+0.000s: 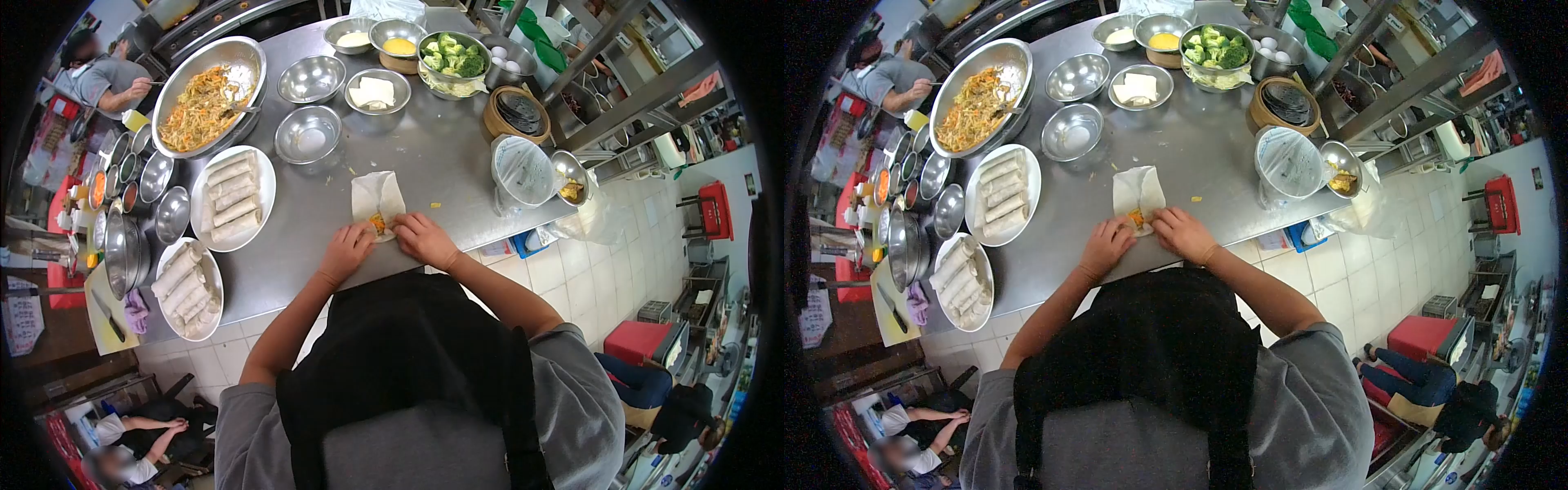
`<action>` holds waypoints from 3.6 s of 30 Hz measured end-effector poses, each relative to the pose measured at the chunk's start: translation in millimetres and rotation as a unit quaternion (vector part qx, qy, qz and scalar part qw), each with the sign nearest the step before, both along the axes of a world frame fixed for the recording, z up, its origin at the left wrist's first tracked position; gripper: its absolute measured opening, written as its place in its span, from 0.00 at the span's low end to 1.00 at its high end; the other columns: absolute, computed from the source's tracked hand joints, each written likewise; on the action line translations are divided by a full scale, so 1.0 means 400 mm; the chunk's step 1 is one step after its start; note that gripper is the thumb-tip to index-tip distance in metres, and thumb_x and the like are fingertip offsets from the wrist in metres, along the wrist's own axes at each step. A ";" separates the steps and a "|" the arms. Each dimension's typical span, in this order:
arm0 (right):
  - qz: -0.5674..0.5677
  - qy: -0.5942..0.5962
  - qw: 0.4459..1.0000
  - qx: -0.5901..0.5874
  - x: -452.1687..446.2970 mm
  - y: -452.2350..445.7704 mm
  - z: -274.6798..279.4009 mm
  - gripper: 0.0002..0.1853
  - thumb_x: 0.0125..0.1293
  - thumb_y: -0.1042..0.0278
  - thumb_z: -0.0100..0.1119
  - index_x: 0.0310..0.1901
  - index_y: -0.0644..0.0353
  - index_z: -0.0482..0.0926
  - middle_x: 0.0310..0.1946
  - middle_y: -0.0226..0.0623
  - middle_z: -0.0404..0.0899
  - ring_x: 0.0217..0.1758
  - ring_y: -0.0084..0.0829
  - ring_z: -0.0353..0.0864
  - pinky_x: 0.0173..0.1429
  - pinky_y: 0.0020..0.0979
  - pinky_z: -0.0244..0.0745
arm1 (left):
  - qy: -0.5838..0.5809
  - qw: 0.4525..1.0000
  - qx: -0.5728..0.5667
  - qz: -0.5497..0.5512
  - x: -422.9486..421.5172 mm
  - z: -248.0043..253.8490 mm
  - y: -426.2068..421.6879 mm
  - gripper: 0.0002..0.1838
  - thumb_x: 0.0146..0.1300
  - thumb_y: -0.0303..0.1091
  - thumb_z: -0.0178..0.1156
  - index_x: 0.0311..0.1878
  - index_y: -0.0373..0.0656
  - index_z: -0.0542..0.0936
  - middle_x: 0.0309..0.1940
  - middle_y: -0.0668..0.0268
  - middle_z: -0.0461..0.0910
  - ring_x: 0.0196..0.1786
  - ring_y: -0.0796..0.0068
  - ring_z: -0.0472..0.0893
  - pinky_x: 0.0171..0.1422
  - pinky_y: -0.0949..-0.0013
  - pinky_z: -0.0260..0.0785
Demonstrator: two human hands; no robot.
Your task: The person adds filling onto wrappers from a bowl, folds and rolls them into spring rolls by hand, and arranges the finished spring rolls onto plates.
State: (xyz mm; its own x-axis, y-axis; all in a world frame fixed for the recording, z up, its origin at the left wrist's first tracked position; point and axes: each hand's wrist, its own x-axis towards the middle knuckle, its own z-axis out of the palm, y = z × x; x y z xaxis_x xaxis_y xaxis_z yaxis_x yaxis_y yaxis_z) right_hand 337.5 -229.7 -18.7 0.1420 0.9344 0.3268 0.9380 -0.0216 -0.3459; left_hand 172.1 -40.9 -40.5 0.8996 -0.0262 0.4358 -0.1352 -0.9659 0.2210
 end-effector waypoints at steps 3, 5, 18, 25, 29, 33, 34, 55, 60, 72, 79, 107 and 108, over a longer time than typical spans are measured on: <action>0.012 0.005 1.000 0.013 0.009 0.001 -0.022 0.17 0.60 0.68 0.64 0.51 0.57 0.78 0.57 0.36 0.76 0.59 0.40 0.75 0.62 0.39 0.75 | 0.026 0.996 -0.077 -0.025 -0.003 0.008 0.013 0.18 0.57 0.43 0.69 0.45 0.42 0.80 0.56 0.61 0.75 0.54 0.60 0.78 0.58 0.59 0.72; 0.017 0.008 1.000 0.014 0.015 -0.001 -0.036 0.17 0.60 0.68 0.64 0.51 0.57 0.78 0.59 0.36 0.76 0.59 0.40 0.75 0.62 0.39 0.75 | 0.048 0.991 -0.125 -0.028 -0.005 0.001 0.022 0.18 0.56 0.43 0.70 0.44 0.42 0.79 0.58 0.60 0.75 0.57 0.58 0.77 0.63 0.57 0.72; 0.029 0.087 0.996 0.005 0.021 0.026 0.006 0.11 0.62 0.68 0.65 0.44 0.59 0.77 0.63 0.44 0.74 0.56 0.47 0.75 0.63 0.41 0.73 | 0.111 0.969 -0.203 -0.092 0.019 -0.006 0.060 0.12 0.67 0.35 0.64 0.44 0.36 0.74 0.78 0.54 0.59 0.78 0.50 0.61 0.78 0.55 0.59; 0.018 0.132 0.991 -0.006 0.034 0.034 -0.004 0.16 0.65 0.67 0.62 0.53 0.61 0.77 0.54 0.45 0.79 0.54 0.45 0.76 0.62 0.41 0.73 | 0.168 0.953 -0.251 -0.034 0.028 0.028 0.050 0.15 0.72 0.36 0.57 0.55 0.37 0.73 0.76 0.57 0.64 0.75 0.53 0.65 0.78 0.55 0.57; -0.016 0.163 0.986 -0.035 0.039 0.033 -0.001 0.18 0.68 0.66 0.60 0.58 0.60 0.76 0.45 0.45 0.82 0.53 0.46 0.76 0.60 0.41 0.73 | 0.095 0.961 -0.258 0.019 0.035 0.021 0.033 0.21 0.73 0.39 0.56 0.63 0.38 0.74 0.65 0.55 0.76 0.67 0.54 0.74 0.73 0.55 0.63; -0.038 0.162 0.985 -0.047 0.044 0.039 -0.021 0.21 0.69 0.65 0.60 0.62 0.59 0.75 0.42 0.46 0.81 0.51 0.46 0.77 0.58 0.41 0.74 | 0.037 0.956 -0.286 0.057 0.049 -0.024 0.026 0.15 0.72 0.36 0.57 0.58 0.42 0.77 0.55 0.57 0.83 0.57 0.51 0.80 0.64 0.54 0.69; -0.044 0.175 0.983 -0.018 0.042 0.042 -0.022 0.21 0.69 0.66 0.60 0.62 0.59 0.76 0.42 0.46 0.81 0.51 0.46 0.77 0.57 0.41 0.74 | 0.031 0.950 -0.304 0.068 0.052 -0.029 0.024 0.14 0.72 0.35 0.57 0.57 0.42 0.78 0.52 0.57 0.84 0.54 0.51 0.81 0.62 0.54 0.71; -0.068 0.291 0.954 -0.037 0.071 0.085 0.019 0.09 0.69 0.69 0.59 0.46 0.59 0.85 0.37 0.46 0.84 0.41 0.48 0.82 0.48 0.39 0.76 | 0.015 0.938 -0.329 0.104 0.089 0.011 0.016 0.07 0.70 0.31 0.59 0.45 0.38 0.81 0.41 0.56 0.84 0.45 0.49 0.81 0.50 0.55 0.72; -0.121 0.376 0.917 -0.056 0.079 0.102 0.000 0.09 0.66 0.66 0.64 0.44 0.56 0.88 0.33 0.45 0.86 0.34 0.41 0.85 0.43 0.37 0.78 | 0.021 0.935 -0.335 0.113 0.102 0.024 0.016 0.07 0.69 0.30 0.59 0.45 0.39 0.82 0.41 0.57 0.85 0.45 0.52 0.80 0.52 0.56 0.71; -0.126 0.395 0.903 -0.117 0.137 0.143 -0.071 0.11 0.57 0.62 0.72 0.40 0.55 0.89 0.35 0.39 0.89 0.37 0.34 0.88 0.44 0.35 0.80 | 0.027 0.956 -0.288 0.039 0.120 0.059 0.010 0.17 0.60 0.19 0.53 0.48 0.46 0.85 0.48 0.63 0.85 0.53 0.55 0.80 0.60 0.58 0.73; -0.131 0.332 0.929 -0.096 0.136 0.138 -0.039 0.09 0.57 0.63 0.71 0.38 0.56 0.88 0.33 0.40 0.87 0.37 0.39 0.85 0.45 0.37 0.79 | 0.034 0.945 -0.325 0.021 0.127 0.030 0.021 0.20 0.59 0.16 0.49 0.47 0.43 0.87 0.48 0.57 0.85 0.54 0.53 0.82 0.63 0.58 0.73; -0.063 0.026 0.998 -0.014 0.024 0.087 -0.018 0.18 0.62 0.65 0.61 0.54 0.56 0.79 0.48 0.36 0.80 0.55 0.39 0.78 0.59 0.39 0.76 | 0.041 0.983 -0.173 0.053 0.088 0.075 -0.004 0.16 0.66 0.30 0.61 0.57 0.42 0.78 0.56 0.57 0.78 0.59 0.51 0.75 0.64 0.54 0.68; -0.063 0.029 0.997 -0.015 0.026 0.089 -0.016 0.17 0.62 0.65 0.61 0.53 0.56 0.79 0.48 0.36 0.80 0.55 0.39 0.78 0.59 0.39 0.76 | 0.026 0.982 -0.180 0.055 0.088 0.067 -0.018 0.17 0.66 0.32 0.63 0.57 0.41 0.78 0.56 0.57 0.77 0.58 0.51 0.75 0.64 0.54 0.69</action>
State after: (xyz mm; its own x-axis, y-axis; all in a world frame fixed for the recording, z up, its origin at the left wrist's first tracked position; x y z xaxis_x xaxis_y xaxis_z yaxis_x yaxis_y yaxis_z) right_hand 347.7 -194.2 -25.2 0.2775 0.9171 0.2863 0.9053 -0.1499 -0.3973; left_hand 207.4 -48.1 -13.6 0.9101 0.2193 0.3517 -0.0142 -0.8315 0.5553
